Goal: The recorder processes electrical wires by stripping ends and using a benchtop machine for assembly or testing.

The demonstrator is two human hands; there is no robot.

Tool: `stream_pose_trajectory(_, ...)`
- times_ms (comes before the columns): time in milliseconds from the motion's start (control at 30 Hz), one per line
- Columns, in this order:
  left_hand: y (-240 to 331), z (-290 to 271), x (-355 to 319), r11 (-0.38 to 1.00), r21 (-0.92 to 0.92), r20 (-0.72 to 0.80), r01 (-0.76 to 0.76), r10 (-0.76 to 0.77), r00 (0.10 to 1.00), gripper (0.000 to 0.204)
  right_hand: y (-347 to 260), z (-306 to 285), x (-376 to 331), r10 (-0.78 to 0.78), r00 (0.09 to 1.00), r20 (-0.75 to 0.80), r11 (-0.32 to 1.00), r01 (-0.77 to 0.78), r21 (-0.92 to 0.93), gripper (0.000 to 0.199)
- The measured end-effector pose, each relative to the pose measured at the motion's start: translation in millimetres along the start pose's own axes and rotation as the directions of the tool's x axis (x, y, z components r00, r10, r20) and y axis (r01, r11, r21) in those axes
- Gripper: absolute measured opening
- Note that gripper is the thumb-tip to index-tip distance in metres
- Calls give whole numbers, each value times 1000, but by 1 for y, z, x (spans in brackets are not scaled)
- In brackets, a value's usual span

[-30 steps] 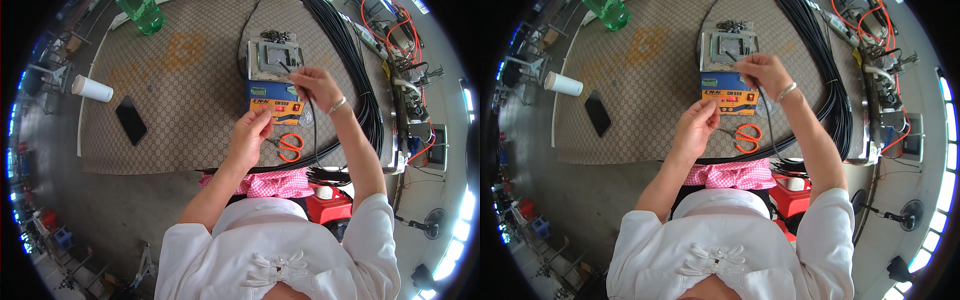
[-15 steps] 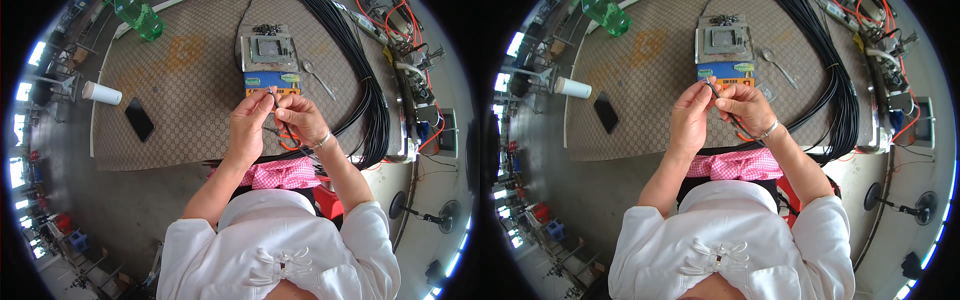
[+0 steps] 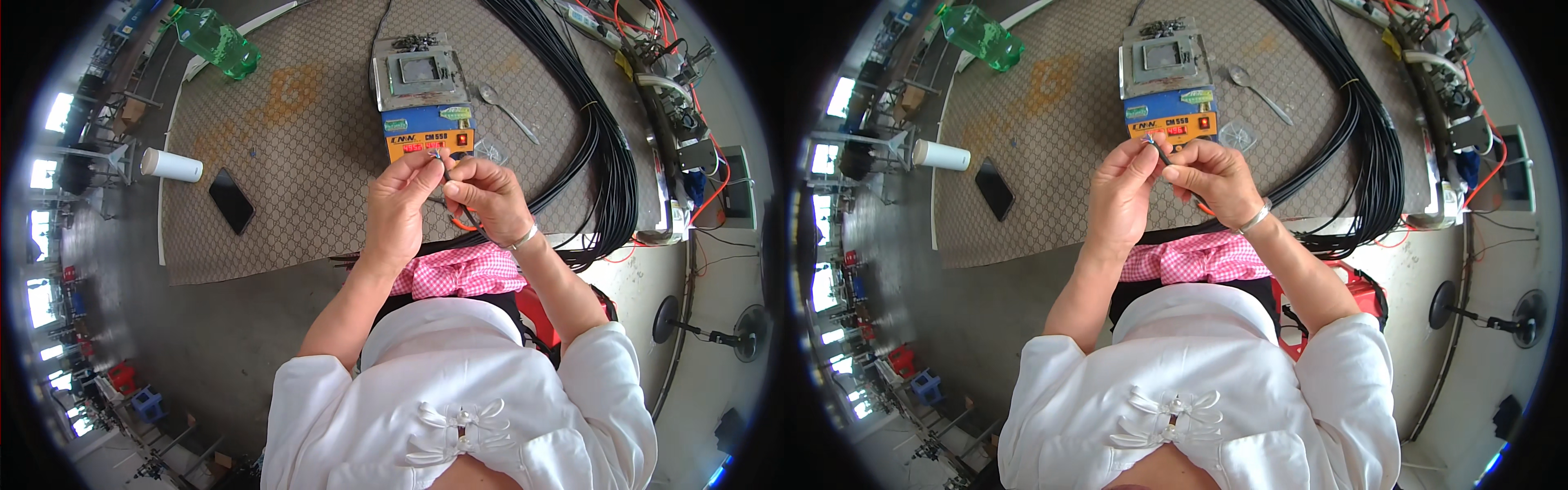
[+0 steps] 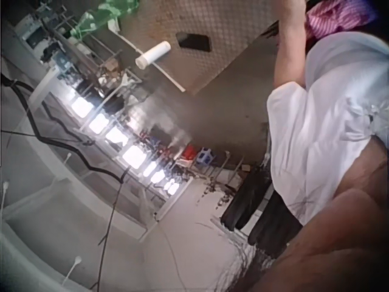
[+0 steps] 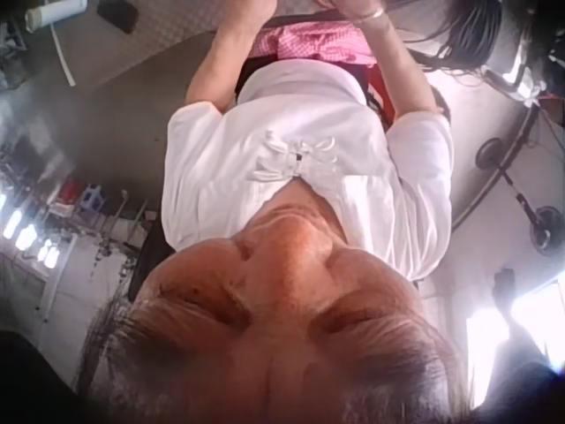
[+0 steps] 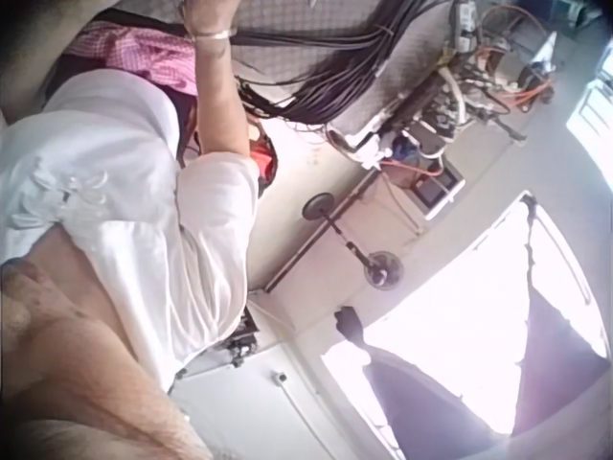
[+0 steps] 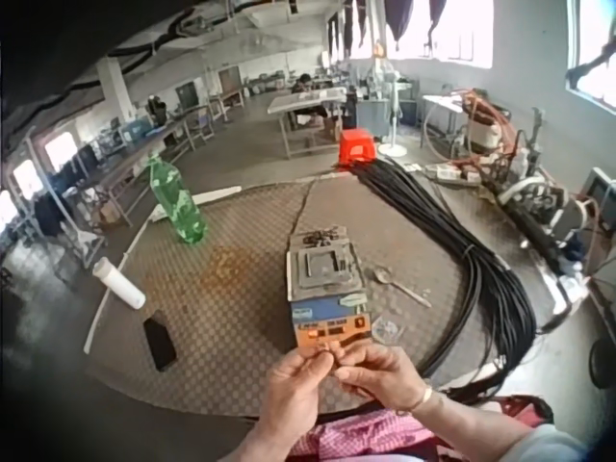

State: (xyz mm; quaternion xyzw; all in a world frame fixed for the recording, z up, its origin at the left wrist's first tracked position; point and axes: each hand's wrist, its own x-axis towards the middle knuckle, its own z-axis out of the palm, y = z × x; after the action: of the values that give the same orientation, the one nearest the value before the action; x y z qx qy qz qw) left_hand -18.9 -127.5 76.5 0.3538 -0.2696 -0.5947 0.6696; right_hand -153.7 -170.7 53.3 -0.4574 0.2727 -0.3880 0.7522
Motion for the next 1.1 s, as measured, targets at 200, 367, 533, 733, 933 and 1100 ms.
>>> stream_pose_trajectory(200,1,5,-6,998,-55,39,41,-39,998,11,-3,4,-18,120,992,32,981,-124,150,13)
stream_pose_trajectory(367,-4,3,-10,994,-46,33,104,-102,994,10,-7,6,-31,199,976,89,935,-216,281,18)
stream_pose_trajectory(533,-5,9,-14,994,-55,18,94,-93,995,8,-7,4,-37,208,971,114,925,-233,299,22)
stream_pose_trajectory(733,-7,8,-18,998,2,2,58,-58,998,8,4,1,-39,197,977,82,955,-210,211,24)
stream_pose_trajectory(933,-3,1,-26,995,4,-53,97,-97,994,12,24,-12,-29,37,985,-166,941,-90,-326,23)
stream_pose_trajectory(1100,-4,-17,-32,981,-80,-60,179,-184,981,14,55,-28,-19,-378,901,215,150,289,-946,14)
